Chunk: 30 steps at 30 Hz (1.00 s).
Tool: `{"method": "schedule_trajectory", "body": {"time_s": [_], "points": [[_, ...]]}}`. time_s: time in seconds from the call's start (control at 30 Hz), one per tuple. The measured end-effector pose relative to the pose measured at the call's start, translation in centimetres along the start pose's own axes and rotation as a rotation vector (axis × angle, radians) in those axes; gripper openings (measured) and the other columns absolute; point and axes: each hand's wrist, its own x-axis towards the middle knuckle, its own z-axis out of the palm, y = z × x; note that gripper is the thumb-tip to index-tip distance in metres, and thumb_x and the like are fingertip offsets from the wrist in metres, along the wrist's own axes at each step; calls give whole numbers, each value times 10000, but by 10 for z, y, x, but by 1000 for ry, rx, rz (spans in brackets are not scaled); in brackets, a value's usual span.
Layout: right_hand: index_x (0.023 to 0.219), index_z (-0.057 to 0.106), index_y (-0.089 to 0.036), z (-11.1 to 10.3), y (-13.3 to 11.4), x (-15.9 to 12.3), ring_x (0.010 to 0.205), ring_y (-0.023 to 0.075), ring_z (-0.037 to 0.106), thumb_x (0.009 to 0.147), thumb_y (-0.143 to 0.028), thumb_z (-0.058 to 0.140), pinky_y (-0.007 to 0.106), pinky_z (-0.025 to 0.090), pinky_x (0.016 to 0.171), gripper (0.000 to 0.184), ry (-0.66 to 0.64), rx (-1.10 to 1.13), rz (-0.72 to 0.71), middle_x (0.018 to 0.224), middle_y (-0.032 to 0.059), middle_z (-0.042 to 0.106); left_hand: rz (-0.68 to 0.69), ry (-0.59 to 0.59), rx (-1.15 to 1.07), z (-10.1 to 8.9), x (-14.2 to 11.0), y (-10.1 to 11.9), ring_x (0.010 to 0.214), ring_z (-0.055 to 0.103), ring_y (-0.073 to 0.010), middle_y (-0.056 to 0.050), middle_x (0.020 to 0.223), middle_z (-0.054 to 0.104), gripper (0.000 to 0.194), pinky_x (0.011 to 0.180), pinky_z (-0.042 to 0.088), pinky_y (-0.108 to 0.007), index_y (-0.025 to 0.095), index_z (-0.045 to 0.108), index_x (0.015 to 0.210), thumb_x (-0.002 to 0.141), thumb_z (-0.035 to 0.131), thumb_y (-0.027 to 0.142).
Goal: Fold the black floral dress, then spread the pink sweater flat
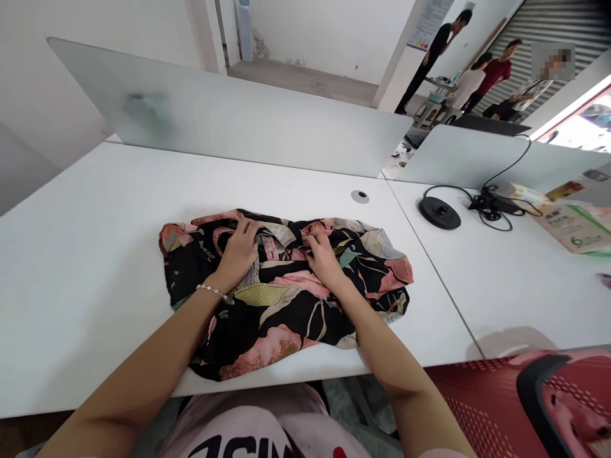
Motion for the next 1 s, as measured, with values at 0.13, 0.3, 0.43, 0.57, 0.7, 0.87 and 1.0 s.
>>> {"method": "schedule_trajectory", "body": {"time_s": [0.13, 0.3, 0.43, 0.57, 0.7, 0.87, 1.0], "points": [[1183, 568, -124, -13, 10, 1, 1135, 267, 466, 768, -22, 503, 438, 442, 974, 432, -2, -75, 109, 1239, 163, 481, -58, -24, 107, -7, 2, -10, 1058, 575, -273, -139, 1221, 540, 375, 796, 493, -356, 162, 513, 1206, 862, 375, 102], [1062, 607, -120, -42, 17, 1, 1005, 304, 524, 745, -30, 477, 433, 462, 848, 354, -43, -309, 246, 1102, 186, 568, -10, -77, 401, -24, 2, -17, 1069, 535, -332, -191, 1130, 587, 391, 876, 434, -442, 123, 561, 1184, 839, 382, 82], [1008, 608, -155, -81, 29, 7, 875, 259, 575, 733, -50, 448, 362, 452, 795, 334, 20, -202, 331, 968, 132, 642, -33, -34, 418, -38, 5, -34, 1076, 535, -334, -161, 1127, 607, 394, 948, 393, -476, 140, 584, 1154, 811, 402, 79], [847, 596, -178, -122, 45, 18, 761, 209, 560, 782, -176, 452, 312, 436, 733, 158, 115, -2, 375, 781, 62, 631, 68, -165, 279, -45, 10, -54, 1128, 531, -306, -140, 1171, 585, 368, 976, 415, -452, 173, 617, 1052, 742, 447, 69], [760, 573, -176, -155, 40, 26, 694, 171, 543, 738, -279, 514, 285, 439, 679, 121, 240, 330, 365, 719, 29, 601, 133, -311, -67, -49, 13, -55, 1084, 559, -262, -139, 1198, 555, 198, 899, 496, -364, 160, 606, 913, 776, 582, 301], [786, 604, -169, -187, 15, 33, 713, 170, 608, 634, -255, 592, 293, 499, 696, 175, 228, 866, 357, 802, 49, 652, 80, -389, -331, -54, 9, -31, 1022, 601, -240, -109, 1139, 634, 425, 861, 516, -338, 165, 619, 1013, 824, 573, 543], [832, 632, -172, -204, 10, 40, 708, 156, 620, 634, -241, 617, 267, 519, 692, 210, 297, 986, 437, 763, 26, 643, -32, -280, -298, -52, 7, -15, 998, 618, -223, -83, 1063, 665, 379, 883, 500, -360, 184, 639, 1047, 889, 545, 515]]}}
